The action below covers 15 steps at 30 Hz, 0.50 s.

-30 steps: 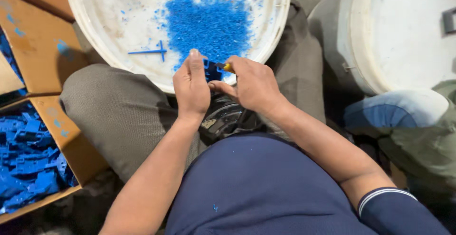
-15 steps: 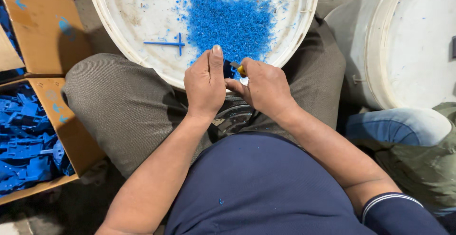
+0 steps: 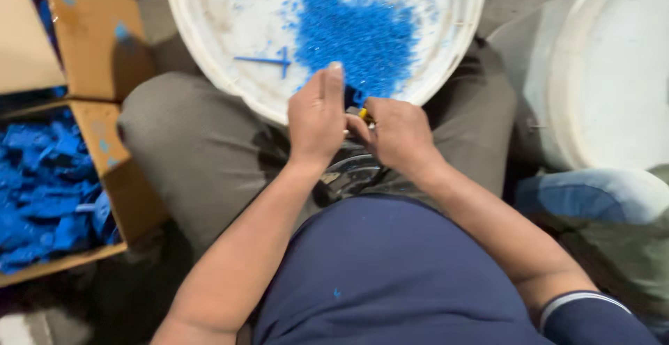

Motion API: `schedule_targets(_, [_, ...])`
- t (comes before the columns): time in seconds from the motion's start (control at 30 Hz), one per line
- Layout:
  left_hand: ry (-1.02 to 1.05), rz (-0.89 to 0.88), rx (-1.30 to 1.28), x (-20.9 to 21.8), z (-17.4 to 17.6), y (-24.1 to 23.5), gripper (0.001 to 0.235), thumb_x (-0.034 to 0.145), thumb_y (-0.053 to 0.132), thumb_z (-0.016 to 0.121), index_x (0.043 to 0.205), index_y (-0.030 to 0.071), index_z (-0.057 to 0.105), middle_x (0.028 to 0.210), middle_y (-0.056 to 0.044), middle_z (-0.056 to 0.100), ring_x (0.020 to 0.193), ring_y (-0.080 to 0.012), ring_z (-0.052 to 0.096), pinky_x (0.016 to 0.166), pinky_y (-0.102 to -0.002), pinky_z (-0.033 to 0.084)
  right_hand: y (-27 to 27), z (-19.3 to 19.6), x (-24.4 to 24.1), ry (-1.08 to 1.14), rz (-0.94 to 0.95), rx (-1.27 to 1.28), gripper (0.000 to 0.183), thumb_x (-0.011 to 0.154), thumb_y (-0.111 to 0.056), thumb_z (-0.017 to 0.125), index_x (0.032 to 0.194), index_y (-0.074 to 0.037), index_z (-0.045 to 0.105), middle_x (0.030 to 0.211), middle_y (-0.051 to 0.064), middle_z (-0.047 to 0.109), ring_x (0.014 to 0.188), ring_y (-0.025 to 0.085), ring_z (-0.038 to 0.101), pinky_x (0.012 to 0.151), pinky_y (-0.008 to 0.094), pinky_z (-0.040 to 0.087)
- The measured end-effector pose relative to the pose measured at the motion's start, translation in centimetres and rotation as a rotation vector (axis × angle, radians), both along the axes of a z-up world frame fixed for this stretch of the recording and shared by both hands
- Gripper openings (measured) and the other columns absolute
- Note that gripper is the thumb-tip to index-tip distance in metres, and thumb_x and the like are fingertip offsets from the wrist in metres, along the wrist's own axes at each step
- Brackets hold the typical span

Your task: The person trims excess material from blue plastic components using a utility knife, handling them one at a time over a bucket containing shavings.

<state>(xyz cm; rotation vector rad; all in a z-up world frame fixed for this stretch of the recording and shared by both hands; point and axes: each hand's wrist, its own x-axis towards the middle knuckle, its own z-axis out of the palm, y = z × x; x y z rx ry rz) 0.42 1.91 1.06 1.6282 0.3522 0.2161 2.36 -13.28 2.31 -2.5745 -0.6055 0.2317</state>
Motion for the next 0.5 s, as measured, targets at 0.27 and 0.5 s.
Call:
schedule_targets(0.27, [-0.003,0.042,-0.366,-0.3,-1.9,1.1,0.028,0.106,0.024,0.066,0.086,0.006,0.059,0.076,0.003,0.052,0.071,-0.0066,0.041,0.062,-0.029,0.037,-0.8,2.0,0.0,0.24,-0.132,0.317,0.064,0.088,-0.063,0.067,0.11,-0.004,0.067,0.058,0.007,0.053,0.053,0.02,0.054,0.054,0.035,0.043])
schedule_targets(0.5, [-0.156,-0.089,-0.679,-0.4,-1.4,1.9,0.004,0.099,0.001,0.052,0.1,0.002,0.057,0.104,-0.013,0.064,0.098,-0.0199,0.062,0.098,-0.035,0.049,-0.4,2.0,0.0,0.12,-0.046,0.273,0.056,0.089,-0.06,0.07,0.102,-0.005,0.07,0.066,0.009,0.06,0.062,0.026,0.063,0.058,0.038,0.047])
